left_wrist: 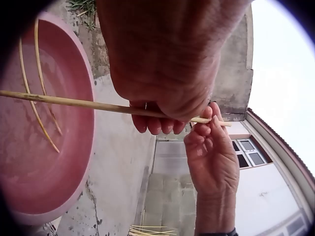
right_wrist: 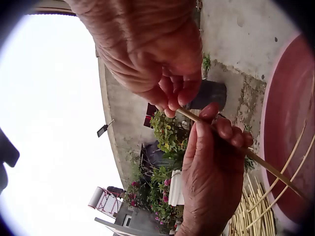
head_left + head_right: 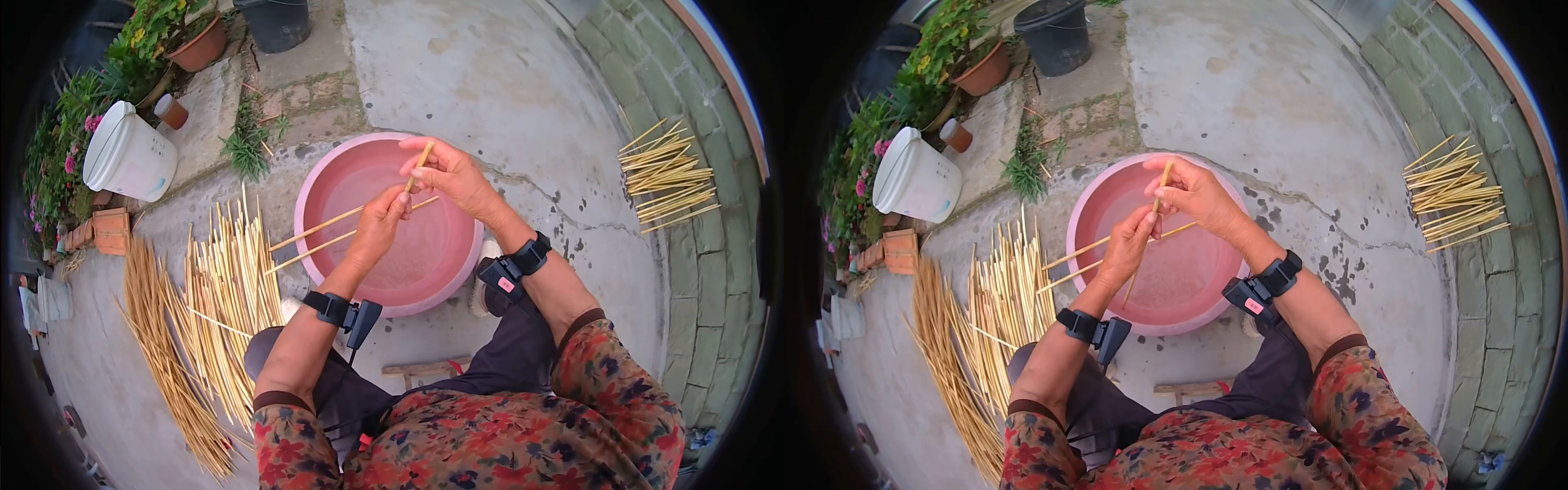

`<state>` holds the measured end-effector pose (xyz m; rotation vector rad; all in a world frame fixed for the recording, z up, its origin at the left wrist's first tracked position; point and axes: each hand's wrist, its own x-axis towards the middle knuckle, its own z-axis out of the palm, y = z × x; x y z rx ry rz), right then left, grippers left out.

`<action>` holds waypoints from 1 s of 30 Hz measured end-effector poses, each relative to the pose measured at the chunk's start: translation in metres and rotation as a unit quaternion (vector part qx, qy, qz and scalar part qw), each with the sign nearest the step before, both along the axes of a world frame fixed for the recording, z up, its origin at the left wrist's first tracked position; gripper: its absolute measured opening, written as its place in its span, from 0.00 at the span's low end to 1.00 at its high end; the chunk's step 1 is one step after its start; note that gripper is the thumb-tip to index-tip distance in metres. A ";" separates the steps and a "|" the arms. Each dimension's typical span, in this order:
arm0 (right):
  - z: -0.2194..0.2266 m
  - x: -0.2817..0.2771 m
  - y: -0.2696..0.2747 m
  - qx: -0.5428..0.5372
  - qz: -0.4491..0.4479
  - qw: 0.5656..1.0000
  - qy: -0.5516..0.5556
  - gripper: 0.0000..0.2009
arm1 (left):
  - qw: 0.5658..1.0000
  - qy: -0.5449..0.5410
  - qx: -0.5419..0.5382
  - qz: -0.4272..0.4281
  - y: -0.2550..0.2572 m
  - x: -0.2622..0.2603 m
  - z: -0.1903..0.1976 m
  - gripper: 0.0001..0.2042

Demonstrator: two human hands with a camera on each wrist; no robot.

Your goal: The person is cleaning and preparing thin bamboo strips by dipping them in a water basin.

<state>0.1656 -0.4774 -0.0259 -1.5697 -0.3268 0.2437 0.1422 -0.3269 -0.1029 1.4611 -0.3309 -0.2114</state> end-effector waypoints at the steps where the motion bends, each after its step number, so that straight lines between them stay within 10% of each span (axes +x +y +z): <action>1: -0.010 -0.002 -0.002 0.007 0.033 0.999 0.032 0.15 | 1.000 -0.003 -0.001 0.007 -0.003 0.001 0.003 0.16; 30: 0.001 -0.006 0.010 0.037 -0.028 0.999 -0.001 0.15 | 0.991 0.023 -0.118 0.066 -0.020 0.001 0.020 0.10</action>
